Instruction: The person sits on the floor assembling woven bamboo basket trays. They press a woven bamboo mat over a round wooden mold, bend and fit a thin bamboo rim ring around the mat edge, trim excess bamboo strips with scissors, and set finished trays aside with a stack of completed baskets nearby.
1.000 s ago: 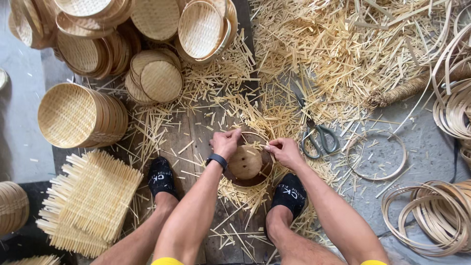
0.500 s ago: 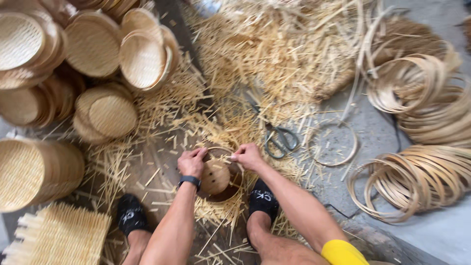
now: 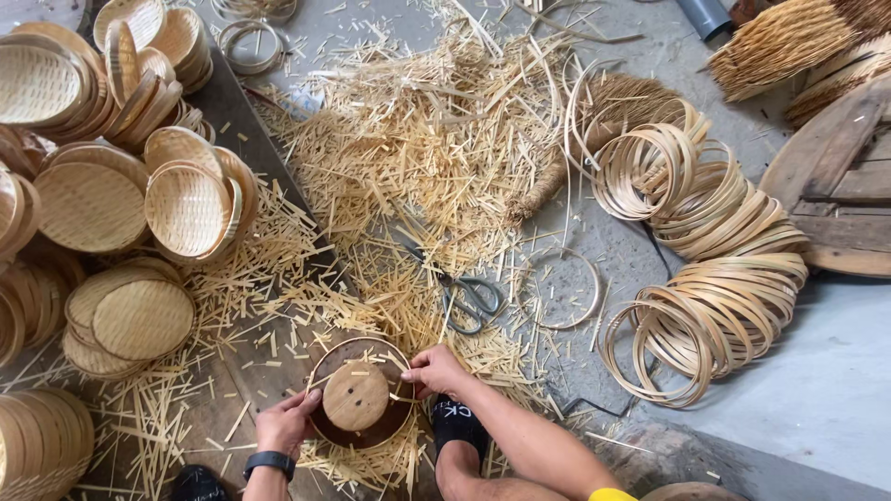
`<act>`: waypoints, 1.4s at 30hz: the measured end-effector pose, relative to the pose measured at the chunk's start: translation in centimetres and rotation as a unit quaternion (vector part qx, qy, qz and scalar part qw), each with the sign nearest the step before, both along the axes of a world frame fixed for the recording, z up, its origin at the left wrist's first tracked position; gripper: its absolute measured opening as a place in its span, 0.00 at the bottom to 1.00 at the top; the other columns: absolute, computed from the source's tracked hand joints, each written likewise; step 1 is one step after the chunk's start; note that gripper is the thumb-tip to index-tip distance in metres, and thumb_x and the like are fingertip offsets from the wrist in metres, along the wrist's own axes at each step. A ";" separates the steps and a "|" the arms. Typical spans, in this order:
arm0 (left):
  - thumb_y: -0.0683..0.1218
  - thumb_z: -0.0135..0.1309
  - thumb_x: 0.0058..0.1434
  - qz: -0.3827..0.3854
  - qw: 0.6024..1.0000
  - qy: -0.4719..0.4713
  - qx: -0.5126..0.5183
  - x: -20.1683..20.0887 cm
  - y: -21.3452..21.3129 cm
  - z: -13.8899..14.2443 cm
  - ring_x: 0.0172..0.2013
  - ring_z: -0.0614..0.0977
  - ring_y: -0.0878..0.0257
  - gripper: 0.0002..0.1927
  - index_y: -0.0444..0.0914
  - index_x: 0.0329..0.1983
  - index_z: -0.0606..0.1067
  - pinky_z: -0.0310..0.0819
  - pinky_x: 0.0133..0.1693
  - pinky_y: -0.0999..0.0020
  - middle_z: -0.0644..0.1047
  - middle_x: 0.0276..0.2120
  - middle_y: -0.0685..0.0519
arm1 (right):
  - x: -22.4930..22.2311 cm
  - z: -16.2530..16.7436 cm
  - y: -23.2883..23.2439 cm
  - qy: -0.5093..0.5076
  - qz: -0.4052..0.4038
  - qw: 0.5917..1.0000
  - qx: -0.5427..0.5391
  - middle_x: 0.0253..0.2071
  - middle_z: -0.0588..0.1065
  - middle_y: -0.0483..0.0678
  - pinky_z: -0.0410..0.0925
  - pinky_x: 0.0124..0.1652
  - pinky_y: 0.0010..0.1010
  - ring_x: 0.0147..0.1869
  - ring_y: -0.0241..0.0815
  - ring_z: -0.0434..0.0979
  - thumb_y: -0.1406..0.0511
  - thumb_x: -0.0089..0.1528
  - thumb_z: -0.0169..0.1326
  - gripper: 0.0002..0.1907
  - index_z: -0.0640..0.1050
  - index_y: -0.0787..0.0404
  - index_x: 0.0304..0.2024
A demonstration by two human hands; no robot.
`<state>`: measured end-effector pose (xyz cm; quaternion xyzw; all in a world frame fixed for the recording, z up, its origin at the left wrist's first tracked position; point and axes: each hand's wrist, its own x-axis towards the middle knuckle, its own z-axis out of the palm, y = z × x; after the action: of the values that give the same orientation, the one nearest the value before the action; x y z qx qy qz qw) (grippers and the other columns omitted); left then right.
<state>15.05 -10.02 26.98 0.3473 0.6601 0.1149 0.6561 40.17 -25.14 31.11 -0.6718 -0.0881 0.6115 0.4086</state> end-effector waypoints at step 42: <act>0.49 0.63 0.55 -0.226 0.941 -0.006 0.252 1.8 -4.6 9.3 0.51 0.84 0.52 0.22 0.36 0.53 0.80 0.82 0.51 0.53 0.83 0.49 0.42 | -1.9 6.0 0.4 0.072 0.026 0.992 0.101 0.56 0.69 0.64 0.80 0.44 0.44 0.59 0.62 0.77 0.43 0.43 0.68 0.58 0.56 0.66 0.62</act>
<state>16.89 -14.66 36.27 0.6407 0.5095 0.1288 0.5598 38.27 -24.78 37.14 -0.5791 -0.1371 0.6562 0.4640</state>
